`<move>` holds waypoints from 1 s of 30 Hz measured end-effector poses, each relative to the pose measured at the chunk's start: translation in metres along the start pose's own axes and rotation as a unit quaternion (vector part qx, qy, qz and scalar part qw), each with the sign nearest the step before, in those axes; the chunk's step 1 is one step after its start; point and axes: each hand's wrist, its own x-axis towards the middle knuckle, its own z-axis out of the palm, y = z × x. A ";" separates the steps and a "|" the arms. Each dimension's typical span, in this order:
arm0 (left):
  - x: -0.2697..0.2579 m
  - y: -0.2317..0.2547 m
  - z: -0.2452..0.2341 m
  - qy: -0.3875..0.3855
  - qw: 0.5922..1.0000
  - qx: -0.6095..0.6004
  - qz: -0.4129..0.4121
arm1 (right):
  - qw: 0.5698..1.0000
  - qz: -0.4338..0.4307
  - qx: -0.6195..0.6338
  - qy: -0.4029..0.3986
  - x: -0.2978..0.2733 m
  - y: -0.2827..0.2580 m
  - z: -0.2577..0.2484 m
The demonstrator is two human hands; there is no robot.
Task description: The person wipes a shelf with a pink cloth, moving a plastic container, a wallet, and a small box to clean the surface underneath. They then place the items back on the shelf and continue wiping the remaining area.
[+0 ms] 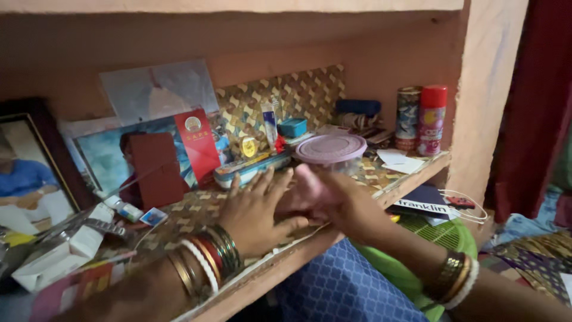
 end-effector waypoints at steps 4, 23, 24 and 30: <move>-0.004 0.002 0.010 -0.032 0.999 -0.028 -0.008 | 0.972 -0.225 -0.052 -0.036 0.012 0.007 0.016; 0.007 0.000 0.012 -0.152 0.988 0.026 -0.021 | 0.945 -0.047 -0.293 -0.140 0.010 0.109 -0.079; 0.007 0.000 0.013 -0.155 0.987 0.026 -0.023 | 0.946 -0.004 -0.296 -0.134 0.008 0.099 -0.071; 0.008 0.002 0.014 -0.177 0.983 0.030 -0.042 | 0.987 -0.012 -0.099 -0.127 -0.013 0.017 -0.020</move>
